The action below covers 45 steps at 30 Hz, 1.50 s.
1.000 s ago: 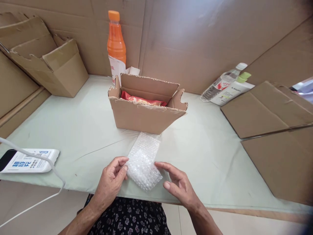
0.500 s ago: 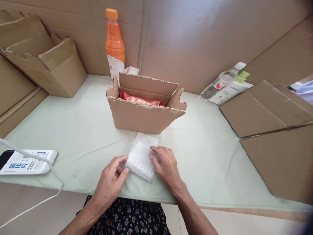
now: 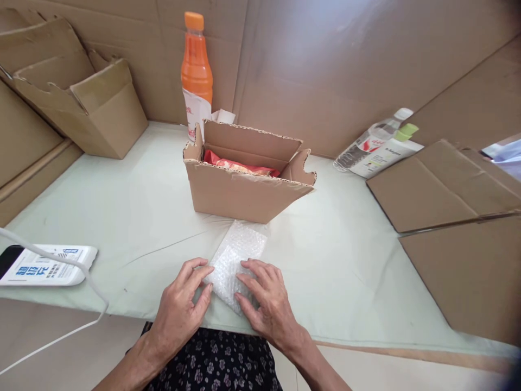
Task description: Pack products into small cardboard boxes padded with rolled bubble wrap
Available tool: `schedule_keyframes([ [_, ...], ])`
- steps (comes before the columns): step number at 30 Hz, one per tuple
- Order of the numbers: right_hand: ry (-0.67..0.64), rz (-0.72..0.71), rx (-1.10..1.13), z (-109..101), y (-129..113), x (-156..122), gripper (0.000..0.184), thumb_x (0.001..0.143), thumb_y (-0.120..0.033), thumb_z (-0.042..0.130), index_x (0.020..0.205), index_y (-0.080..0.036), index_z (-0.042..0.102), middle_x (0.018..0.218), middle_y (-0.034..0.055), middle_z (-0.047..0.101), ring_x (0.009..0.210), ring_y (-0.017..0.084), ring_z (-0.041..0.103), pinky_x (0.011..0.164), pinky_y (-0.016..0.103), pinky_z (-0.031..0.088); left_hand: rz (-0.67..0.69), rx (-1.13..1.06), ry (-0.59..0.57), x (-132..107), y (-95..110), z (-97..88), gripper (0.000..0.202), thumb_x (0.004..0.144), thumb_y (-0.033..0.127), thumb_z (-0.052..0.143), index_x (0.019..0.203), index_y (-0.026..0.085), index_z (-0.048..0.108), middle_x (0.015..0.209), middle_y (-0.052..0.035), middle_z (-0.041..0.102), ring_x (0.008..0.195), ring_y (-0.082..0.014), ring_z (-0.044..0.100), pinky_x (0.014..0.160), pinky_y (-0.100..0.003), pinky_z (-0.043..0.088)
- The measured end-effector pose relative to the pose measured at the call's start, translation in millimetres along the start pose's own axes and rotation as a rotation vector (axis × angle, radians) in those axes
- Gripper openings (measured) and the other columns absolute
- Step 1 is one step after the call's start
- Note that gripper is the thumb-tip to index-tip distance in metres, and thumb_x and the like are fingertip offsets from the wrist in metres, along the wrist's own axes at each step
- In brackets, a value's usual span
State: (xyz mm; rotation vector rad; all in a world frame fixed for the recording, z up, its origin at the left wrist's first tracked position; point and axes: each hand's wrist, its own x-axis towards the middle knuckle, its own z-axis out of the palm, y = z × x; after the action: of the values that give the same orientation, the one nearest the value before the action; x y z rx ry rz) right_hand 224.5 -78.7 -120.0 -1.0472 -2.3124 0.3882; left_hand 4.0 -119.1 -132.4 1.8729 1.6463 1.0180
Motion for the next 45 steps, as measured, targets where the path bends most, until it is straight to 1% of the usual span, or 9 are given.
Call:
schedule_keyframes([
  [5,0.058,0.025,-0.005,-3.3,-3.1,2.7,0.024,0.092,-0.018,0.060,0.115,-0.020,0.061,0.126,0.0122,0.066,0.117,0.029,0.059,0.093,0.048,0.047,0.004,-0.031,-0.022,3.4,3.1,-2.5,0.020,0.097,0.021,0.052,0.114,0.022,0.063,0.096,-0.0038,0.068,0.077,-0.0137,0.066,0.064,-0.022,0.053],
  [10,-0.005,-0.028,0.001,-2.6,-10.2,1.5,0.024,0.090,-0.021,0.062,0.114,-0.021,0.062,0.123,0.0121,0.068,0.116,0.030,0.060,0.093,0.049,0.047,-0.048,-0.030,-0.028,8.2,3.9,-0.4,0.019,0.097,0.025,0.052,0.110,0.022,0.066,0.083,-0.0013,0.068,0.071,-0.0144,0.065,0.067,-0.024,0.054],
  [14,-0.073,-0.041,-0.058,3.6,-10.6,0.7,0.025,0.091,-0.020,0.064,0.115,-0.018,0.064,0.122,0.0129,0.069,0.114,0.030,0.061,0.093,0.050,0.047,-0.023,-0.008,-0.058,9.1,3.8,-3.0,0.021,0.096,0.023,0.051,0.113,0.022,0.064,0.098,-0.0056,0.068,0.076,-0.0152,0.067,0.069,-0.026,0.056],
  [19,-0.051,0.020,0.021,5.3,-3.9,5.2,0.023,0.092,-0.010,0.056,0.110,-0.021,0.067,0.114,0.0088,0.073,0.107,0.025,0.065,0.091,0.046,0.049,0.138,0.098,-0.082,6.2,1.8,-14.2,0.043,0.083,0.008,0.052,0.122,0.022,0.062,0.139,-0.0139,0.056,0.119,-0.0269,0.061,0.096,-0.040,0.056],
  [22,-0.038,0.049,0.120,1.4,-2.9,8.4,0.023,0.093,-0.010,0.054,0.108,-0.022,0.067,0.109,0.0075,0.074,0.105,0.025,0.066,0.089,0.045,0.049,0.197,0.123,-0.087,8.2,-1.0,-17.3,0.038,0.084,0.007,0.054,0.117,0.021,0.066,0.140,-0.0128,0.057,0.129,-0.0296,0.053,0.103,-0.045,0.051],
  [30,0.030,0.042,0.102,-6.7,-2.5,3.9,0.033,0.093,-0.028,0.063,0.125,-0.021,0.060,0.111,0.0102,0.072,0.100,0.027,0.065,0.087,0.045,0.048,0.074,-0.090,-0.097,27.3,5.8,-15.7,0.015,0.092,0.017,0.054,0.095,0.021,0.069,0.090,-0.0055,0.072,0.094,-0.0213,0.064,0.083,-0.034,0.054],
  [34,0.048,0.065,0.043,-0.7,3.8,1.1,0.025,0.094,-0.012,0.054,0.115,-0.022,0.063,0.090,0.0042,0.073,0.079,0.021,0.063,0.077,0.039,0.047,-0.008,-0.084,-0.106,32.6,10.3,-13.8,0.016,0.091,0.021,0.055,0.096,0.022,0.070,0.085,-0.0037,0.071,0.083,-0.0190,0.064,0.074,-0.031,0.053],
  [40,0.124,0.076,-0.126,-6.2,-1.1,-1.3,0.031,0.094,-0.015,0.058,0.124,-0.021,0.059,0.123,0.0127,0.066,0.108,0.028,0.060,0.087,0.045,0.045,-0.011,0.033,-0.143,39.5,4.3,-6.7,0.019,0.089,0.022,0.054,0.101,0.021,0.070,0.081,-0.0029,0.070,0.076,-0.0191,0.065,0.071,-0.031,0.051],
  [45,-0.024,-0.021,-0.152,-5.2,-1.2,1.7,0.024,0.094,-0.017,0.061,0.117,-0.021,0.062,0.116,0.0095,0.070,0.107,0.028,0.060,0.095,0.050,0.042,0.061,0.129,-0.106,38.6,1.1,-4.2,0.018,0.091,0.020,0.054,0.101,0.020,0.069,0.082,-0.0040,0.069,0.081,-0.0219,0.063,0.076,-0.036,0.051],
])
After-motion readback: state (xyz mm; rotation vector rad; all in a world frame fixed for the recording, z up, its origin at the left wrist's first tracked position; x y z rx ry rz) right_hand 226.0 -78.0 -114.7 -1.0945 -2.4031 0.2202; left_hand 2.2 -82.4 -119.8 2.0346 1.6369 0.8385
